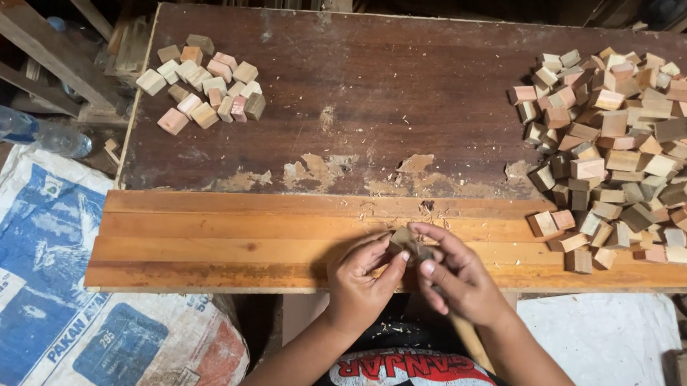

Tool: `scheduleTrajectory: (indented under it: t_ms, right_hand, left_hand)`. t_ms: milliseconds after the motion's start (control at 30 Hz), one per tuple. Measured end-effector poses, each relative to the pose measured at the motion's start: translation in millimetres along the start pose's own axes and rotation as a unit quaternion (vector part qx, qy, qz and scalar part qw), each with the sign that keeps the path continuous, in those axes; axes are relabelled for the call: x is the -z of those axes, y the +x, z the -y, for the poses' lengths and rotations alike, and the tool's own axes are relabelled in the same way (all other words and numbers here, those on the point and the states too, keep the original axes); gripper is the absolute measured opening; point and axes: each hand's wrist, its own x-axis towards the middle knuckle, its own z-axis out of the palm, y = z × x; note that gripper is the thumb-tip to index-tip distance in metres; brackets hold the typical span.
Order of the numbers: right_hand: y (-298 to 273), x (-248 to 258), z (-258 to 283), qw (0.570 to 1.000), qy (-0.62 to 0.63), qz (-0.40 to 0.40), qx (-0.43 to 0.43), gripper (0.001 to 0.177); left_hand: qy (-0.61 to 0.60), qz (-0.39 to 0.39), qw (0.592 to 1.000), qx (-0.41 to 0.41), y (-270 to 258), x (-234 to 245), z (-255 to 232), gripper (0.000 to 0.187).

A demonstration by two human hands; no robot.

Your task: The person carves small wooden blocks using a chisel, holding the block in one hand and the tool in the other. They repeatedly shape the wood and place the finished pieces into a pile on the left side of the table.

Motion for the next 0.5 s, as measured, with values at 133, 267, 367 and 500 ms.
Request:
scheduleTrajectory:
  t_ms: [133,267,367,500]
  right_hand:
    - [1,-12,5,0.999,0.016,-0.016,-0.036,0.051]
    - [-2,-5,2,1.000,-0.023,-0.014,-0.013,0.050]
    - [-7,7,-1,0.998,-0.020,-0.047,-0.031,0.047]
    - [-12,4,-5,0.998,0.059,0.000,0.022,0.050]
  left_hand:
    - [-0.004,0.012,1.000,-0.015,-4,0,-3,0.027]
    - [0.005,0.007,1.000,-0.001,-5,1,-5,0.027]
    - [-0.012,0.017,1.000,-0.002,-9,1,-9,0.025]
    - [-0.129,0.065,0.987,0.069,-17,1,3,0.030]
